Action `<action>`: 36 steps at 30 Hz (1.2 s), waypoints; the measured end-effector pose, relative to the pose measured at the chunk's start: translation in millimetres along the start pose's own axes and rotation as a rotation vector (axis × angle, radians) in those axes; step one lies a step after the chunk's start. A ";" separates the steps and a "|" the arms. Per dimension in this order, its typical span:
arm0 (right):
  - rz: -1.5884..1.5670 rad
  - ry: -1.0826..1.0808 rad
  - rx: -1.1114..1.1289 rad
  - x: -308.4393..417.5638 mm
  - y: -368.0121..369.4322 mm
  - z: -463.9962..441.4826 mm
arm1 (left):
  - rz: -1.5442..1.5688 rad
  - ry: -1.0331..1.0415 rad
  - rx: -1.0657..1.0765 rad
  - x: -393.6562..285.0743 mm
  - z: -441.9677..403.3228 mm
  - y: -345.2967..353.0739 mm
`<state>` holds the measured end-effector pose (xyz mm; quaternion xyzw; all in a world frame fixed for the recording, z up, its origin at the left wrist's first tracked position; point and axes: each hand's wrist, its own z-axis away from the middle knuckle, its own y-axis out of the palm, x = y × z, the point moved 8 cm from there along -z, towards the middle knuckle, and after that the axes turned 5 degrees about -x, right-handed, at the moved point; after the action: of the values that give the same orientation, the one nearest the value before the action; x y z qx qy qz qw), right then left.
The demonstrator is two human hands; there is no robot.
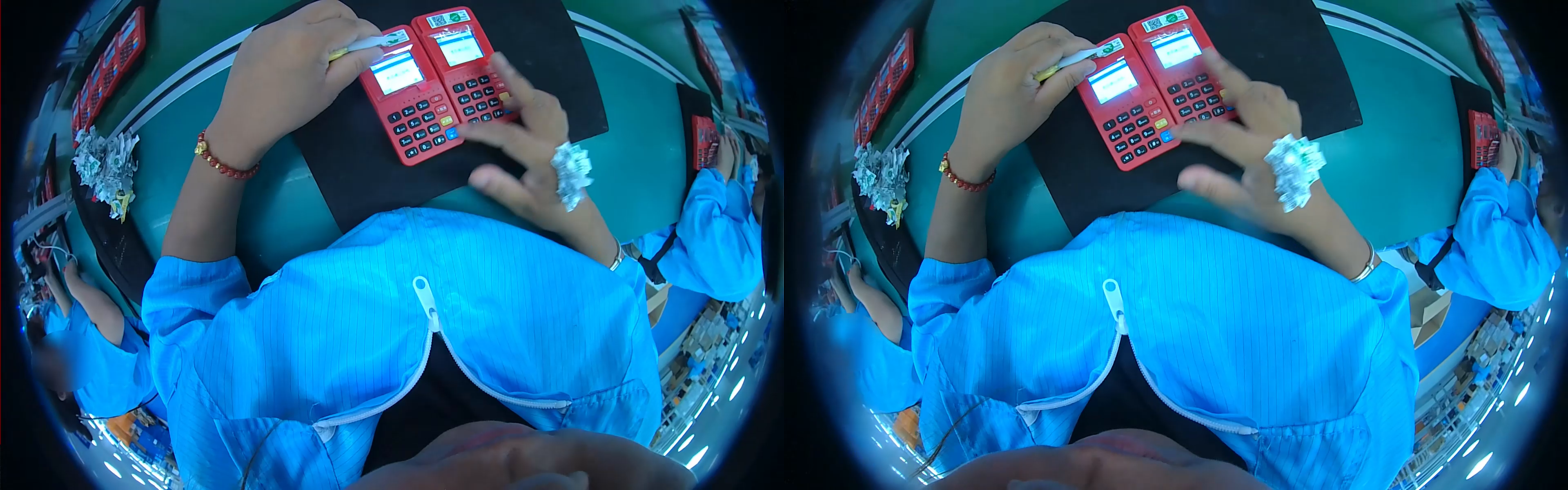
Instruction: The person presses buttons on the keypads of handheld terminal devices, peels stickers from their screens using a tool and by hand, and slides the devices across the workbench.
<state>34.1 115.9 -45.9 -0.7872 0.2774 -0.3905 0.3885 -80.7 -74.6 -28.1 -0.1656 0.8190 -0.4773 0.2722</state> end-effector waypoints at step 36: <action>0.154 0.122 -0.070 -53.0 39.3 -59.7 | -0.387 0.162 0.327 -36.6 -53.7 12.0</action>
<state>-49.4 110.1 -76.2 -0.7514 0.3738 -0.3969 0.3718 -84.2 -12.1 -6.8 -0.2340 0.7032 -0.6581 0.1327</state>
